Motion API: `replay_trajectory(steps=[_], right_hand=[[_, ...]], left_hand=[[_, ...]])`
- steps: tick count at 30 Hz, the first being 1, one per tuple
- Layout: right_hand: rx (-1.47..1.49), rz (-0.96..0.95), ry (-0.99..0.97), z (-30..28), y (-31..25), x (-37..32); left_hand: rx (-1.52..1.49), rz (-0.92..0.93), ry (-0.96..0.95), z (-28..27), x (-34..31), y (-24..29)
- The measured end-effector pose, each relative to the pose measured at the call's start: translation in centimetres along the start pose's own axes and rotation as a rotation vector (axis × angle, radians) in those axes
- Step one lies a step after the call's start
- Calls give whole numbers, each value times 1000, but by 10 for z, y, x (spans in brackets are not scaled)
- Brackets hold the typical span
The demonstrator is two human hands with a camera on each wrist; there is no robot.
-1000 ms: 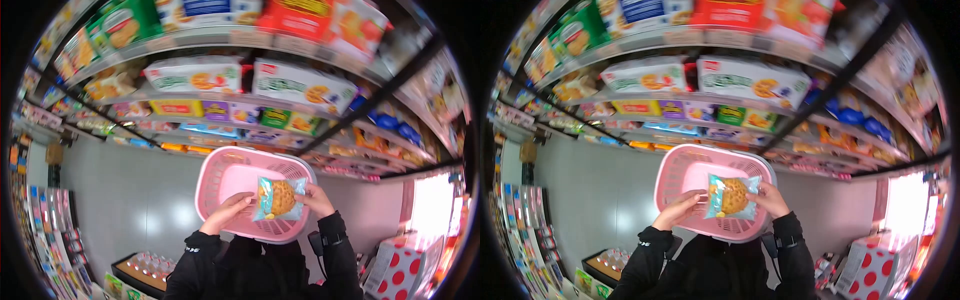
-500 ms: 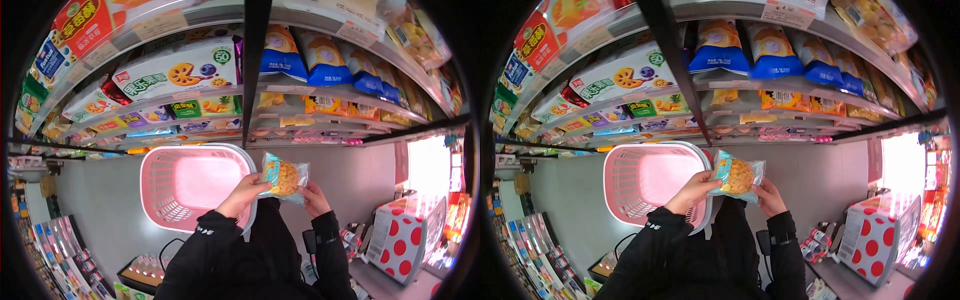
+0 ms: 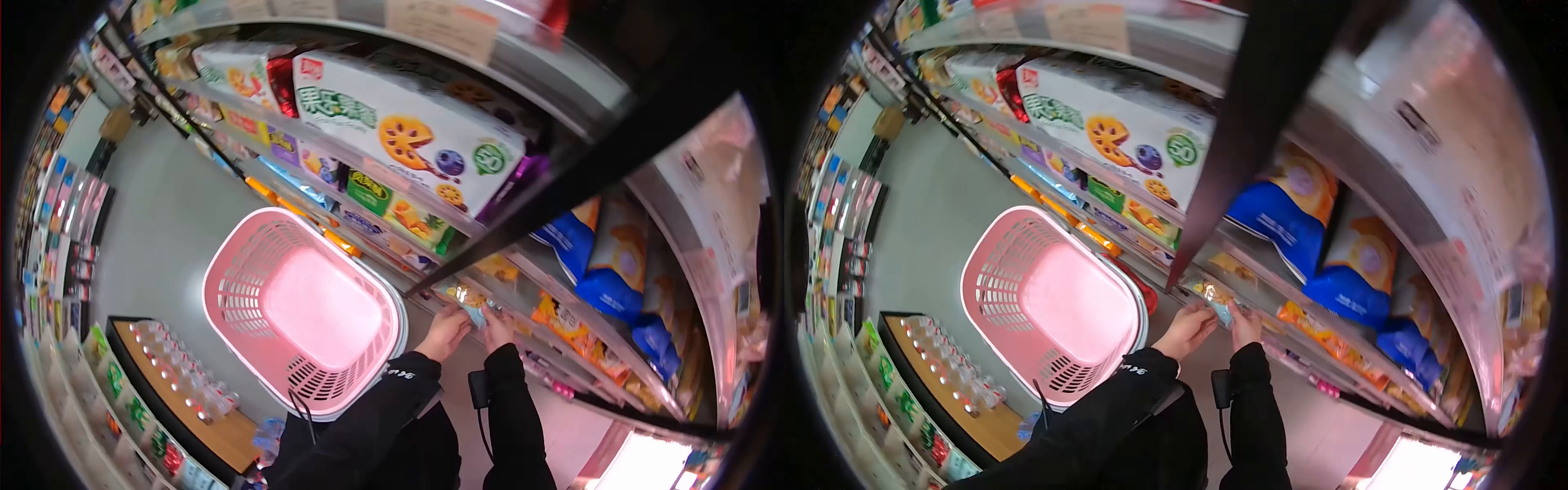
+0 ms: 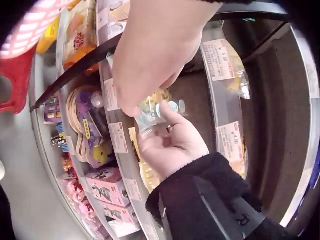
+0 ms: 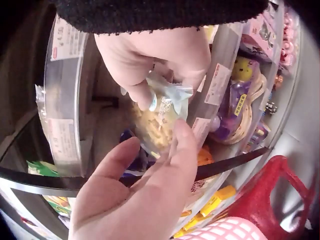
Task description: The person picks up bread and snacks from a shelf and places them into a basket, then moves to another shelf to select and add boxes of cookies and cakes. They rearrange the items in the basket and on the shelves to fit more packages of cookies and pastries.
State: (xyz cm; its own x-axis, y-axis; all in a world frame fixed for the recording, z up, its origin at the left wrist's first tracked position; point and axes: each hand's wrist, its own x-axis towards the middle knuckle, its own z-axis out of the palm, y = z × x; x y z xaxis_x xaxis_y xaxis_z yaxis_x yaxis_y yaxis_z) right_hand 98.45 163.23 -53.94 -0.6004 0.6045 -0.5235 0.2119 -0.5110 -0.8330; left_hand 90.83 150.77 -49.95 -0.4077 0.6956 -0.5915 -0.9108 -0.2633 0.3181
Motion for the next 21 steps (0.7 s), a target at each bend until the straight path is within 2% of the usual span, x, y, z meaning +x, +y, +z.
replay_trajectory(steps=[4, 6, 7, 9, 10, 13, 15, 17, 18, 20, 21], right_hand=[[-127, -49, -24, 0, 12, 42], [-320, 455, 70, 14, -20, 30], [-334, 469, 67, 22, -34, 17], [-403, 318, 6, 38, -55, -2], [-409, 322, 5, 36, -53, 1], [-355, 389, 78, 24, -47, 13], [-348, 401, 57, 30, -54, 11], [-261, 568, 259, 45, -61, 14], [-258, 571, 261, 52, -63, 10], [-373, 413, 167, 62, -66, 2], [-367, 413, 174, 59, -62, 3]], left_hand=[[4, 76, 116, 11, 21, 11], [21, 137, 60, 15, 28, 12], [6, 135, 73, 15, 33, 8], [8, 214, 114, 21, 47, 1], [12, 253, 132, 22, 52, -3], [-39, 308, 72, 21, 53, -9], [-33, 281, 79, 15, 58, -10], [27, 291, 73, 11, 57, -8], [29, 286, 75, 11, 53, -5], [23, 287, 68, 11, 45, 3], [27, 281, 64, 8, 44, 2]])
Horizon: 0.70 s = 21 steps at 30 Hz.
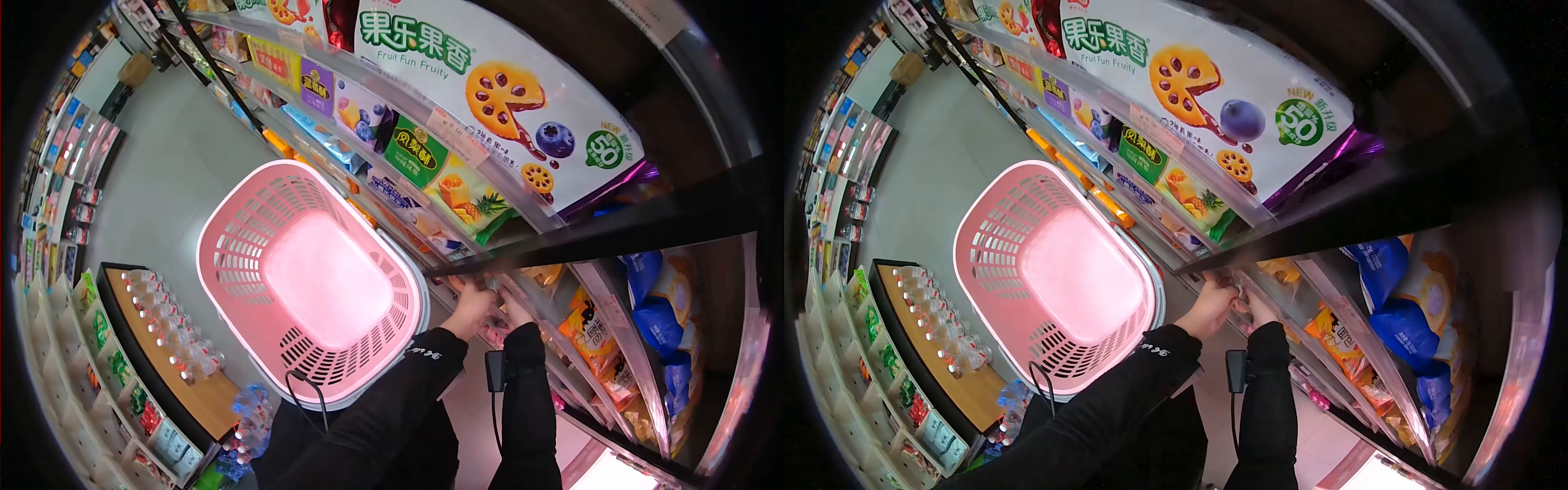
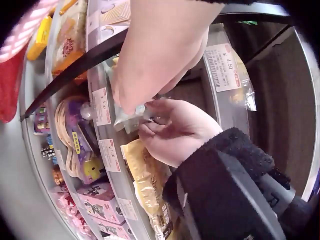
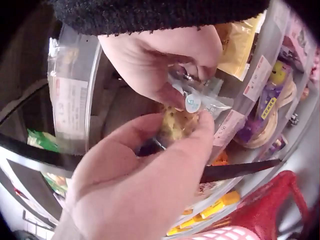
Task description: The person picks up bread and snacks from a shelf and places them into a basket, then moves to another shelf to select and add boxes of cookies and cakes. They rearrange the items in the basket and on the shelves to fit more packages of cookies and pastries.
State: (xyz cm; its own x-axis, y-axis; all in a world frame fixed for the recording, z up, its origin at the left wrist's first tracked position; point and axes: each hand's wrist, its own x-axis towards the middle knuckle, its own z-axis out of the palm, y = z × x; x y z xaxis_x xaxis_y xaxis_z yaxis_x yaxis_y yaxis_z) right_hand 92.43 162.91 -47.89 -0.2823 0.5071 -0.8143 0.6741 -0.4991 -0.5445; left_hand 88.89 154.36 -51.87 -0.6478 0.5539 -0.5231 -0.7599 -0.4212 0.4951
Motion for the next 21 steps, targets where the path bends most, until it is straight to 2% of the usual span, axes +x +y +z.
replay_trajectory(steps=[2, 3, 4, 6, 7, 8, 10, 12, 14, 16, 19, 21], right_hand=[[-372, -281, 9, -8, 24, 35], [-486, -616, -4, -30, 63, 104], [-478, -621, 10, -27, 54, 80], [-363, -383, 161, -12, 28, 8], [-509, -663, 184, -30, 59, 48], [-352, -653, 163, -23, 58, 21], [-296, -737, 120, -22, 75, -9], [-382, -616, 87, -11, 75, -81], [-195, -686, -94, -17, 129, -82], [-257, -534, -68, 4, 117, -175], [-97, -484, -45, 39, 125, -258], [-40, -412, -181, 62, 127, -293]], left_hand=[[16, 26, -29, 0, -1, 1], [19, 21, -42, 3, -7, 4], [59, -51, -11, 8, -17, 7], [114, -123, -2, 13, -37, 18], [236, -205, -60, 14, -49, 27], [364, -281, -120, 15, -61, 40], [428, -346, -185, 38, -112, 95], [360, -433, -428, -5, -110, 82], [340, -621, -597, 4, -150, 162], [381, -619, -686, -22, -160, 204], [465, -567, -671, -46, -189, 285], [539, -529, -620, -63, -203, 337]])
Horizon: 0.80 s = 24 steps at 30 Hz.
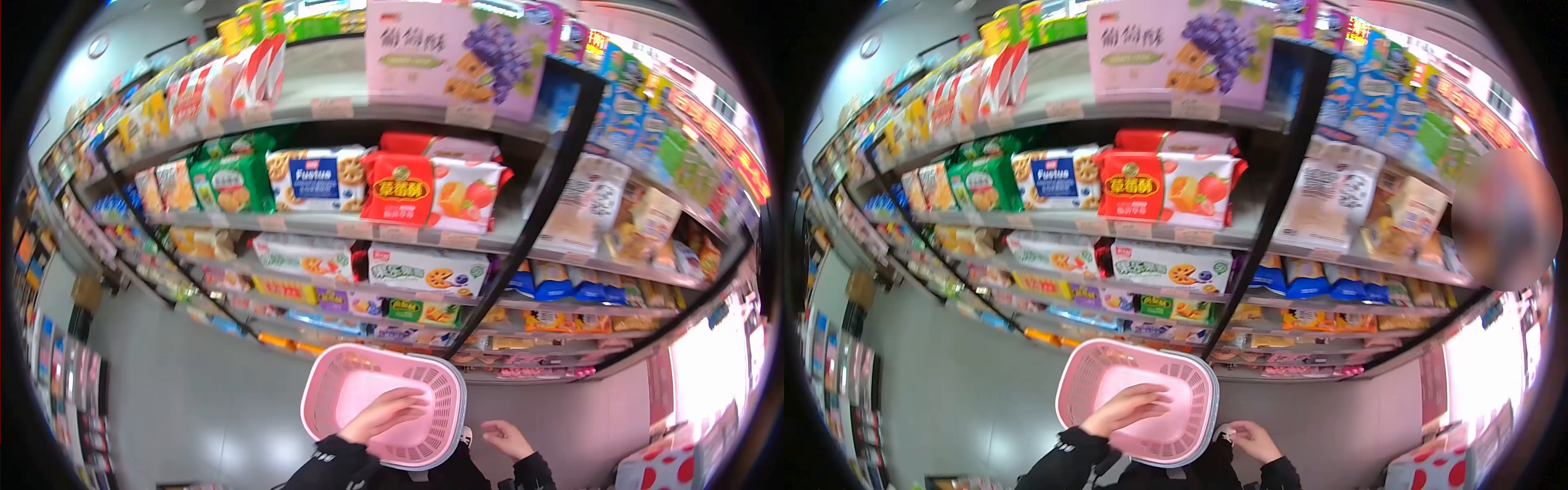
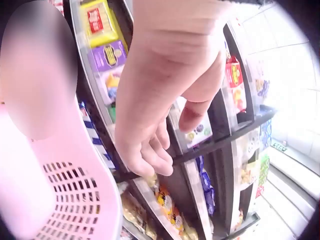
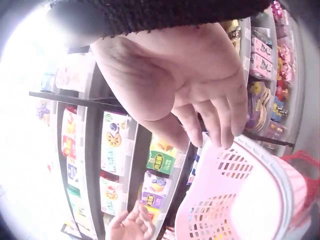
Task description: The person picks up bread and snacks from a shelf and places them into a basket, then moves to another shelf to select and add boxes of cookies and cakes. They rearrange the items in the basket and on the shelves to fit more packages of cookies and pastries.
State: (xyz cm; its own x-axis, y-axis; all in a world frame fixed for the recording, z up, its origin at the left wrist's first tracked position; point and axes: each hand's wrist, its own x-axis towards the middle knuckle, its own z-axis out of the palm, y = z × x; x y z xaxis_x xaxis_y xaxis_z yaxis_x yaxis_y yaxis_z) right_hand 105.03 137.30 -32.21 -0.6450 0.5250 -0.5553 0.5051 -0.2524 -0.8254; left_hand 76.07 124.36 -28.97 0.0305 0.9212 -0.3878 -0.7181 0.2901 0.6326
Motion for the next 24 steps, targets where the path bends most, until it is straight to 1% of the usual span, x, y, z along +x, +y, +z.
replay_trajectory(steps=[1, 3, 4, 5, 6, 7, 8, 9, 10, 11, 12, 15, 19, 21, 22, 23, 24], right_hand=[[18, -15, 44, 14, -1, -6], [146, -113, -92, 43, 4, -13], [63, -108, -96, 54, 12, -11], [87, -114, -65, 67, 5, -17], [44, -140, -106, 78, -10, -20], [0, -169, -149, 88, -18, -23], [0, -236, -153, 96, -9, -19], [17, -246, -134, 103, -14, -23], [-83, -280, -135, 108, -22, -26], [-187, -313, -138, 112, -25, -31], [-186, -349, -150, 116, -19, -31], [-234, -353, -183, 121, -21, -45], [-180, -409, -221, 120, -2, -62], [-199, -366, -213, 120, 8, -79], [-112, -317, -224, 120, 15, -88], [-97, -309, -227, 120, 22, -97], [-11, -286, -231, 119, 28, -107]], left_hand=[[14, 6, 21, -14, -20, 5], [45, 11, 121, -40, -55, 10], [48, 24, 165, -54, -70, 8], [53, 38, 212, -66, -84, 5], [81, 20, 192, -76, -95, 1], [64, 17, 266, -86, -105, -4], [47, 18, 342, -94, -113, -9], [71, 10, 330, -101, -120, -16], [61, 10, 346, -108, -126, -23], [48, 14, 364, -106, -132, -24], [40, 16, 375, -101, -139, -26], [32, 43, 387, -93, -150, -40], [60, 79, 411, -67, -161, -53], [57, 51, 346, -52, -166, -62], [63, 34, 354, -46, -166, -68], [83, 15, 344, -40, -164, -73], [102, -3, 337, -33, -164, -77]])
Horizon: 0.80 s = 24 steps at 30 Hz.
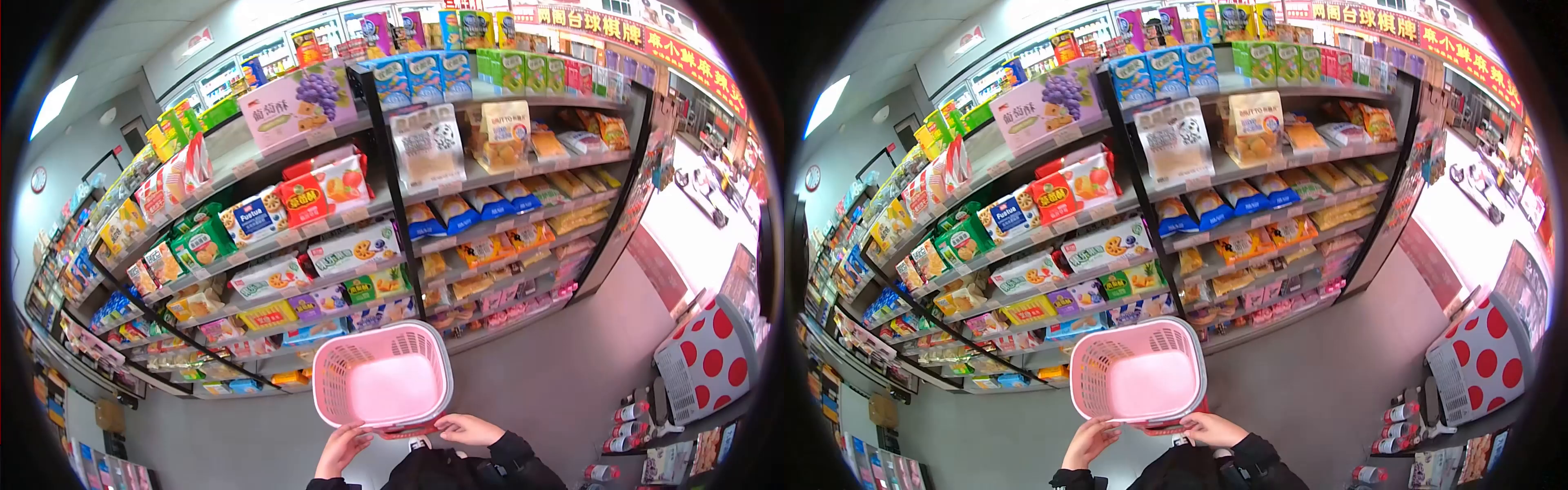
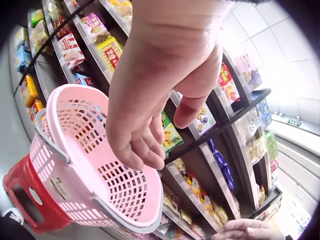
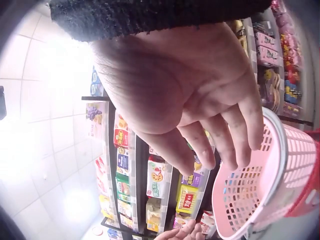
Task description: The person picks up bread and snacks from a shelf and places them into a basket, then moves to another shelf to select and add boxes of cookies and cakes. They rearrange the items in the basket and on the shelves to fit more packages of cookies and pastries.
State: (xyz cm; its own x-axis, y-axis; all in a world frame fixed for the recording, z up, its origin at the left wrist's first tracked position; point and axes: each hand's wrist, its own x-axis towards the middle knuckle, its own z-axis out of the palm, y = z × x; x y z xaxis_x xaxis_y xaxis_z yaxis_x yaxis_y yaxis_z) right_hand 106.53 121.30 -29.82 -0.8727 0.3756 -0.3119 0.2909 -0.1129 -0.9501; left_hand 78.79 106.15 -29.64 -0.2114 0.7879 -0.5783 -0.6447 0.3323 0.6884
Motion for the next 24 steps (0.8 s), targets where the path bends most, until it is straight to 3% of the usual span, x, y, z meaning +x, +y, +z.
replay_trajectory(steps=[5, 11, 18, 24], right_hand=[[155, -2, 78, 8, 16, -41], [121, 67, 157, 7, 30, -59], [64, 43, 205, 24, 11, -39], [-18, 58, 210, 69, -11, 12]], left_hand=[[61, -42, -6, 31, -18, -9], [111, -47, -43, 45, -26, -8], [98, -3, -97, 13, -24, 8], [57, 49, -91, -61, -36, 31]])
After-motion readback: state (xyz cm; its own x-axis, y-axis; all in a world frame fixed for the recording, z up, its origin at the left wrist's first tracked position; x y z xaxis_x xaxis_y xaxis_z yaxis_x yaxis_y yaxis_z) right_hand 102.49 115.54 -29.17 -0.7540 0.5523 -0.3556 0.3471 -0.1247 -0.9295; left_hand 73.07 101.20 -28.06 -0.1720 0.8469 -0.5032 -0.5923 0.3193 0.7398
